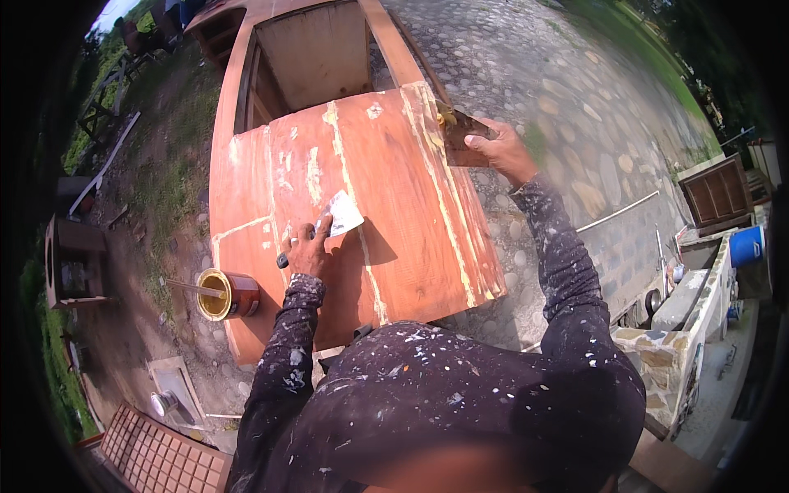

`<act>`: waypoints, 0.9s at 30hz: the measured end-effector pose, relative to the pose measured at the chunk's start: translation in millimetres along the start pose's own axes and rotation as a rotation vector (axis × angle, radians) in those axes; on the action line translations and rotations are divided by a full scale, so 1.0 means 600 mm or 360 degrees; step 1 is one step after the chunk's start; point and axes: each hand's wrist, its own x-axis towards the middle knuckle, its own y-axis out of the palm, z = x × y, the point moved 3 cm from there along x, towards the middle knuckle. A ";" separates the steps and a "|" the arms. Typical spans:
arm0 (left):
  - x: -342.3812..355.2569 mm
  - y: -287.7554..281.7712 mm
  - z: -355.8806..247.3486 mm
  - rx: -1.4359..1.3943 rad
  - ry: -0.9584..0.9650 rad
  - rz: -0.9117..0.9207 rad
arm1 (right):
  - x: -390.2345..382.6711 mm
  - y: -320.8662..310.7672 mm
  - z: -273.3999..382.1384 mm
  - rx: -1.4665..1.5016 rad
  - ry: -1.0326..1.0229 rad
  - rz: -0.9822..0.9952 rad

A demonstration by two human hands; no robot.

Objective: The person uses a putty knife to scoop yellow filler from a can and applies it into seams and gaps on a reddish-brown wooden surface. They repeatedly smooth the filler with the knife and a sanding block, working along the length of the surface.

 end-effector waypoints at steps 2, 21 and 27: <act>-0.023 0.041 0.025 0.0177 -0.0117 -0.0008 | 0.132 -0.017 -0.048 -0.0788 -0.0085 0.0157; -0.030 0.060 0.043 0.0096 -0.0251 -0.0089 | 0.534 0.051 -0.321 -0.2182 0.0029 0.0479; -0.035 0.063 0.046 0.0056 -0.0264 -0.0058 | 0.370 0.050 -0.308 -0.2164 0.0368 0.0645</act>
